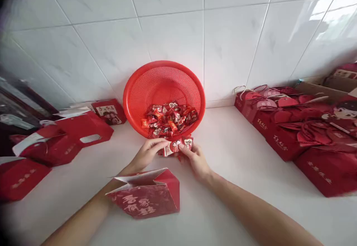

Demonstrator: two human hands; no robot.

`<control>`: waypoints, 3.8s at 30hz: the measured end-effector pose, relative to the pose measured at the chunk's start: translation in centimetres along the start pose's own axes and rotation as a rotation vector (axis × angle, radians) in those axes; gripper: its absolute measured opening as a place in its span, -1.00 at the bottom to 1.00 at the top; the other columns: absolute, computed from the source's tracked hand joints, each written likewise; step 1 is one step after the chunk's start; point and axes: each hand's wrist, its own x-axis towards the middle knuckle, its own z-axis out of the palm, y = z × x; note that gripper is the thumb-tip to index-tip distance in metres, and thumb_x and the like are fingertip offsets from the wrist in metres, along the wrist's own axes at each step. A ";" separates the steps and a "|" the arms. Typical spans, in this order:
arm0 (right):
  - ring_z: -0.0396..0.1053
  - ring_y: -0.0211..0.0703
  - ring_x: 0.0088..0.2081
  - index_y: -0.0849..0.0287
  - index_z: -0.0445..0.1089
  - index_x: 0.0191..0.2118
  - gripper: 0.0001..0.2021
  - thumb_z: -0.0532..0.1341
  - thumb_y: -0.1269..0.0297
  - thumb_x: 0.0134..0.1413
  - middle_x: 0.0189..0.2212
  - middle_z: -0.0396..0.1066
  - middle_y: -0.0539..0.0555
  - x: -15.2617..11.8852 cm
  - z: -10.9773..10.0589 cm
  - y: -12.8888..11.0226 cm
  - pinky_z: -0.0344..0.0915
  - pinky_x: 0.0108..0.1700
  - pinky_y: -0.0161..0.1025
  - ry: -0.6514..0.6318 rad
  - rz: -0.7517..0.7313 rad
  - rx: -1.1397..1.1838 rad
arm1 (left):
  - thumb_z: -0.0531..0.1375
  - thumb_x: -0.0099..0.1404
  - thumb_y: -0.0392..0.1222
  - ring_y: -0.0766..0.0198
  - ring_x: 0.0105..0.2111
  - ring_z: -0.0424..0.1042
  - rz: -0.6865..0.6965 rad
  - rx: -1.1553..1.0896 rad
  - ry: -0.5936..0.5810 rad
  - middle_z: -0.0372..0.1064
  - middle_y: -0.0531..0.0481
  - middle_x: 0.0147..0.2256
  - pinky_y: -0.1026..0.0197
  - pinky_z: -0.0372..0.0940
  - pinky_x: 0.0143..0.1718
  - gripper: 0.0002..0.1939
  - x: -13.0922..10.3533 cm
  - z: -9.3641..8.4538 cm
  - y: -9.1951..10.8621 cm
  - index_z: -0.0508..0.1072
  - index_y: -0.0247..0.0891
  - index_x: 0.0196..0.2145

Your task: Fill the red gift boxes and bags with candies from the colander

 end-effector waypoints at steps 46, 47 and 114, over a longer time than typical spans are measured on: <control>0.29 -0.24 -0.45 0.17 0.48 -0.33 -0.65 0.46 0.00 -0.05 -0.44 0.47 0.03 -0.3 -0.2 -0.7 0.17 -0.43 -0.29 -0.030 0.008 -0.049 | 0.31 0.20 0.22 0.19 -0.36 0.38 0.010 -0.340 -0.057 0.43 -0.01 -0.44 0.13 0.34 -0.19 -0.54 -0.3 1.6 -2.4 0.48 -0.30 -0.44; 0.26 -0.26 -0.47 0.17 0.48 -0.33 -0.65 0.46 -0.01 -0.05 -0.45 0.47 0.02 -0.3 -0.2 -0.7 0.17 -0.43 -0.29 -0.027 0.004 -0.052 | 0.31 0.20 0.22 0.20 -0.36 0.37 0.014 -0.330 -0.048 0.41 -0.01 -0.44 0.13 0.33 -0.19 -0.54 -0.5 1.7 -2.3 0.45 -0.29 -0.46; 0.05 -0.34 -0.55 0.15 0.29 -0.55 -0.63 0.49 0.14 -0.06 -0.61 0.16 -0.10 0.9 7.9 -12.8 0.10 -0.45 -0.29 -0.261 -0.315 -0.145 | 0.18 0.39 0.03 0.34 -0.51 0.07 0.540 0.043 0.228 0.04 0.09 -0.53 0.25 0.08 -0.48 -0.53 -3.1 -1.8 12.3 0.15 -0.22 -0.58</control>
